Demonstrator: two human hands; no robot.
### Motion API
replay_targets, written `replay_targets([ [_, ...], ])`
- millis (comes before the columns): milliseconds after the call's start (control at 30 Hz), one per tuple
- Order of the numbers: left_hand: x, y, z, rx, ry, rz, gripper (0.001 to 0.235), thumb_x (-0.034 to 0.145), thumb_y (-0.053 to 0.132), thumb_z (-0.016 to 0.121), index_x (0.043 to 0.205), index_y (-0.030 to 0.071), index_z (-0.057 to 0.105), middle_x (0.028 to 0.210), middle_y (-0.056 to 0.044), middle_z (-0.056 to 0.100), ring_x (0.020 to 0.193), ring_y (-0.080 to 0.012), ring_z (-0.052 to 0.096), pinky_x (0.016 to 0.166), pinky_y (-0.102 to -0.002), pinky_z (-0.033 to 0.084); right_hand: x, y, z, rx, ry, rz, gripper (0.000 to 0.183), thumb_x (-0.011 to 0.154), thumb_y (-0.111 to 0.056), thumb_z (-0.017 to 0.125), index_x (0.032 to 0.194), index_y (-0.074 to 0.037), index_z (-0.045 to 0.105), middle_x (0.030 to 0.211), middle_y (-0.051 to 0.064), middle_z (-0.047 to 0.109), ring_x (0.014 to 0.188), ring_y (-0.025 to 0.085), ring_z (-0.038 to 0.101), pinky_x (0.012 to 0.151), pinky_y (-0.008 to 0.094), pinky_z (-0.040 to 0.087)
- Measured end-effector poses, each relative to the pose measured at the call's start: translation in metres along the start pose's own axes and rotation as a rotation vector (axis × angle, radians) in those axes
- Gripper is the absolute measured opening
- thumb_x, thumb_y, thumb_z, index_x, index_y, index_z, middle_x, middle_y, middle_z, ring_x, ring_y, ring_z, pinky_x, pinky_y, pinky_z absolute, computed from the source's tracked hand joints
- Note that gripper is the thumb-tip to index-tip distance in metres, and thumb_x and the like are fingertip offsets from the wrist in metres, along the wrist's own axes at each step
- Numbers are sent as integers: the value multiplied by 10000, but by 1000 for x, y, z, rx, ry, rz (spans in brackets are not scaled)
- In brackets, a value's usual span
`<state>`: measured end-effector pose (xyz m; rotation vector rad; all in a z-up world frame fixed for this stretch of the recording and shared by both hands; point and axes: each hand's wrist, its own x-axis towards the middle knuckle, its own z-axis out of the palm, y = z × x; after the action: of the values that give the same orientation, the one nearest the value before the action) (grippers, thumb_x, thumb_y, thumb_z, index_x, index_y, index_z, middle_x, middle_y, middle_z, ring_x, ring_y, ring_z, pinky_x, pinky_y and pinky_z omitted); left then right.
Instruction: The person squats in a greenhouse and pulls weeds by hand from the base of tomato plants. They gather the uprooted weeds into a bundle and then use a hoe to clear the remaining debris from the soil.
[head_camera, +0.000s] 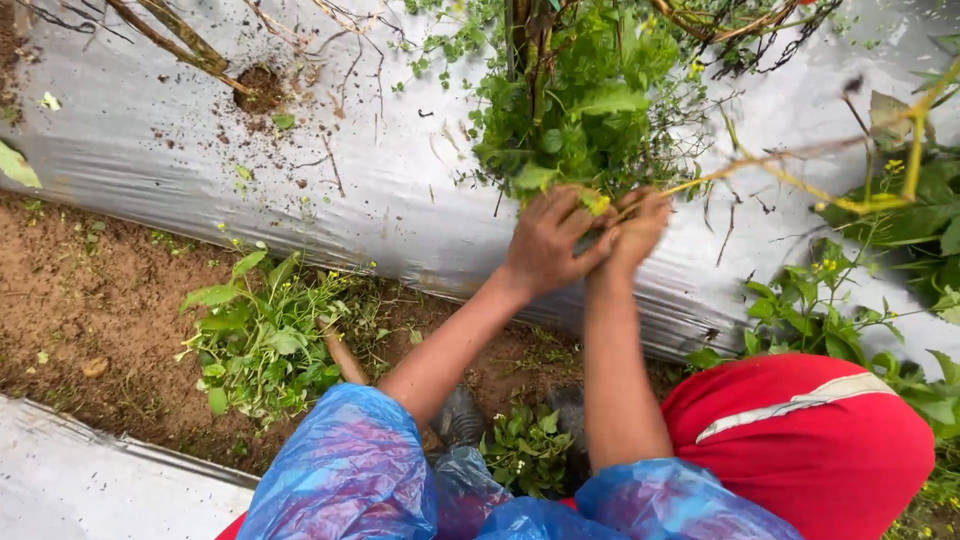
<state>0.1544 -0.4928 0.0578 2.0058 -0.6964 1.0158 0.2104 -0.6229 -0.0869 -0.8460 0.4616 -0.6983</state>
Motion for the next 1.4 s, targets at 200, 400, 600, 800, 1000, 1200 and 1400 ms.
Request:
replay_targets([
  [200,-3,0,3,-31,-425,-319,435,879,314,716,1260,130,618,1166,-187,632,1008,-476,689,821,-598,565,-37,-10,10,-150,88,52,257,1061,-403,554,1031,-154,612,762,36,598,512,152,568,467,275,499],
  [400,-8,-13,-5,-133,-579,-657,370,1006,392,559,1322,211,624,1150,-212,677,1054,-438,711,868,-542,593,-71,-28,16,-310,168,129,275,1044,-411,587,1016,-148,663,762,50,635,645,174,634,531,326,501],
  [600,-2,-10,-32,133,-653,-593,458,935,348,649,1310,86,639,1329,-207,643,961,-423,738,810,-637,569,84,2,-114,-516,557,-501,646,797,188,580,1416,20,510,1275,295,550,1109,375,612,1063,436,477],
  [800,-59,-60,-8,204,-379,-263,362,852,154,792,1197,77,713,1083,-160,604,1033,-372,640,810,-471,531,-44,-121,51,-690,-222,-769,407,877,242,521,1123,-52,657,1089,90,629,1100,234,630,1012,339,514],
  [1000,-67,-62,-14,123,-246,-383,206,872,127,767,1011,17,662,1015,-117,554,1025,-336,619,788,-427,570,-44,-84,27,-1369,-537,-311,1154,687,-74,983,1614,27,304,1684,225,213,1502,506,98,1268,618,141],
  [1200,-36,-46,-23,-101,-203,-850,371,889,82,730,1214,-15,580,1220,-183,508,1109,-334,585,882,-466,539,-41,-61,27,-1478,-427,-563,834,643,226,723,1419,-55,598,1167,99,586,1127,351,426,981,514,412],
  [1400,-42,-60,-20,-60,-230,-848,287,900,173,725,1131,16,661,1077,-130,552,960,-337,634,792,-487,512,-41,-76,36,-1489,-473,-120,331,954,-4,666,1269,46,580,1089,311,686,1060,526,662,885,638,528],
])
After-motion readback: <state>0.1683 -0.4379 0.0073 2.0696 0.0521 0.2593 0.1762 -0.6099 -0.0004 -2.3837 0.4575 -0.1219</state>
